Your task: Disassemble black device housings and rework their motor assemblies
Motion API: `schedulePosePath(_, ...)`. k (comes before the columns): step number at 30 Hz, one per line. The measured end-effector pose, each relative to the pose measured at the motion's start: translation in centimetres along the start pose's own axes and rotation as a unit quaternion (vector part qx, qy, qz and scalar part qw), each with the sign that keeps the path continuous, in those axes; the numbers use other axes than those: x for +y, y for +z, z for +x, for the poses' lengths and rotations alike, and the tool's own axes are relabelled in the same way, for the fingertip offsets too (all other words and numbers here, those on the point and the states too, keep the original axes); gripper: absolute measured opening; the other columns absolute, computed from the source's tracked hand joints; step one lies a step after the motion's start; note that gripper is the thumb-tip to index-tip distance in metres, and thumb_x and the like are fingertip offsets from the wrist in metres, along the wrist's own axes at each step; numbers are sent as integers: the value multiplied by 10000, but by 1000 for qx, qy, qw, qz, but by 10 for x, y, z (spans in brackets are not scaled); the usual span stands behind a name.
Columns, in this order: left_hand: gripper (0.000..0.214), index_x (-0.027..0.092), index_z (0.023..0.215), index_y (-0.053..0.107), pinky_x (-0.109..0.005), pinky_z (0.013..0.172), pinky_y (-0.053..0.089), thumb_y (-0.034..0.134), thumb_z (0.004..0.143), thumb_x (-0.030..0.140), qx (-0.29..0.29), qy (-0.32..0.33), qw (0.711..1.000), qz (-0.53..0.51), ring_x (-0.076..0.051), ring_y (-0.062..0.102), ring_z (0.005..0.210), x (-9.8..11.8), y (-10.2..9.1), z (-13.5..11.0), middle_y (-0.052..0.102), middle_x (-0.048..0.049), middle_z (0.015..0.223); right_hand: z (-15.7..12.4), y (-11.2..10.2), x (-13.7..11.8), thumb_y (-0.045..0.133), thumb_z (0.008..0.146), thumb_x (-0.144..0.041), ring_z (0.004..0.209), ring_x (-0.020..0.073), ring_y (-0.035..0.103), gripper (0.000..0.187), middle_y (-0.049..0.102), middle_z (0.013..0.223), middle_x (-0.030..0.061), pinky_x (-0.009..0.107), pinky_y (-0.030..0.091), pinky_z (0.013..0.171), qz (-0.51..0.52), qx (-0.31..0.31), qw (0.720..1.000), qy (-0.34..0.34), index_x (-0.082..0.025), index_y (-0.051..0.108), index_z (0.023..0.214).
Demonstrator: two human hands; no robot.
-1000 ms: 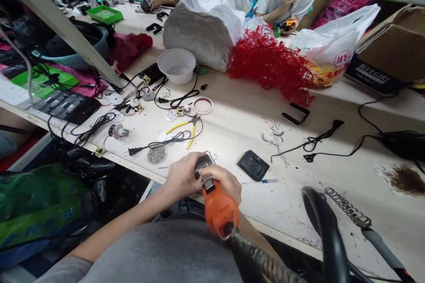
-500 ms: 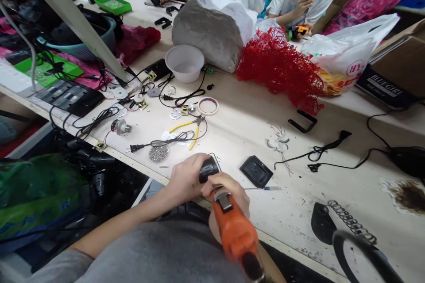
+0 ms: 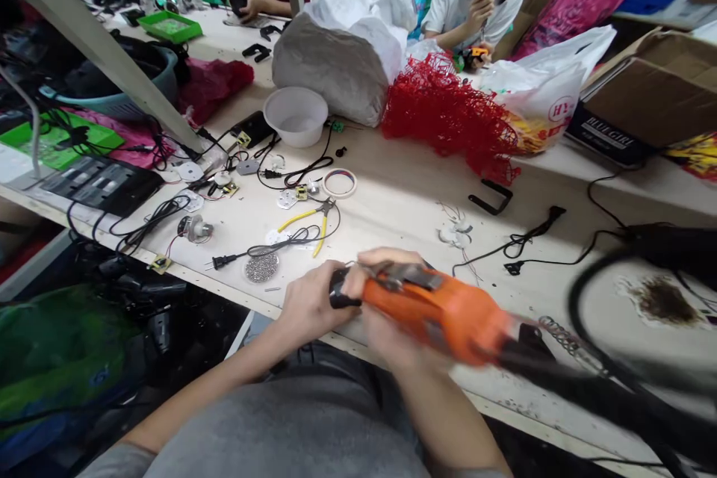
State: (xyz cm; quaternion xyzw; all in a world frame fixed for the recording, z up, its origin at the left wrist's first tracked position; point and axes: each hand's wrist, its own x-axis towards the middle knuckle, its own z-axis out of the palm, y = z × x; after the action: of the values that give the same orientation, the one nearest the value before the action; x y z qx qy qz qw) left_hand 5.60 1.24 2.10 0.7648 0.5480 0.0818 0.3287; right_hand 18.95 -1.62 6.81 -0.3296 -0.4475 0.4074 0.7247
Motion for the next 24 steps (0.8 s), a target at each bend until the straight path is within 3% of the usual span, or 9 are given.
schedulePosePath(2, 505, 235, 1127, 541, -366, 771, 510, 748, 705, 419, -5, -15, 1000, 5, -297, 693, 992, 0, 0, 0, 717, -56, 1047, 9, 6, 16, 522, 692, -905, 532, 208, 568, 783, 619, 671, 32, 397, 518, 518, 27, 3, 999, -23, -219, 733, 1004)
schedulePosePath(6, 452, 227, 1082, 519, -348, 724, 494, 717, 722, 414, 4, -5, 1000, 3, -297, 696, 946, 0, 3, -1, 701, -62, 979, 15, 19, 42, 540, 746, -812, 449, 168, 515, 649, 610, 655, 30, 314, 425, 393, 61, 23, 998, -10, -225, 747, 929)
schedulePosePath(12, 392, 224, 1051, 523, -344, 693, 470, 707, 725, 340, -2, -13, 1000, 4, -296, 691, 895, -2, 5, 0, 693, -65, 933, 5, 23, 52, 564, 641, -902, 443, 172, 505, 696, 586, 636, 9, 310, 407, 389, 37, 55, 998, -18, -296, 751, 928)
schedulePosePath(15, 379, 226, 1044, 543, -337, 682, 466, 711, 724, 338, 0, -2, 1000, 8, -290, 686, 904, -3, 5, 0, 698, -62, 952, 2, 20, 54, 522, 653, -919, 467, 187, 513, 715, 579, 642, 16, 337, 435, 431, 18, 46, 999, -7, -304, 749, 939)
schedulePosePath(21, 376, 222, 1009, 600, -359, 714, 506, 756, 709, 387, 30, 32, 999, -10, -274, 683, 865, -6, 7, -1, 705, -38, 915, 5, 13, 39, 506, 699, -867, 478, 200, 523, 709, 594, 627, 37, 357, 447, 453, 37, 39, 999, 3, -237, 741, 920)
schedulePosePath(24, 463, 224, 1069, 642, -450, 892, 521, 814, 673, 391, 49, 84, 995, -30, -315, 656, 1041, -16, 4, -7, 698, -81, 1093, 0, 10, 15, 552, 647, -908, 534, 210, 559, 782, 611, 631, 27, 391, 505, 541, 53, 29, 998, 26, -222, 734, 976)
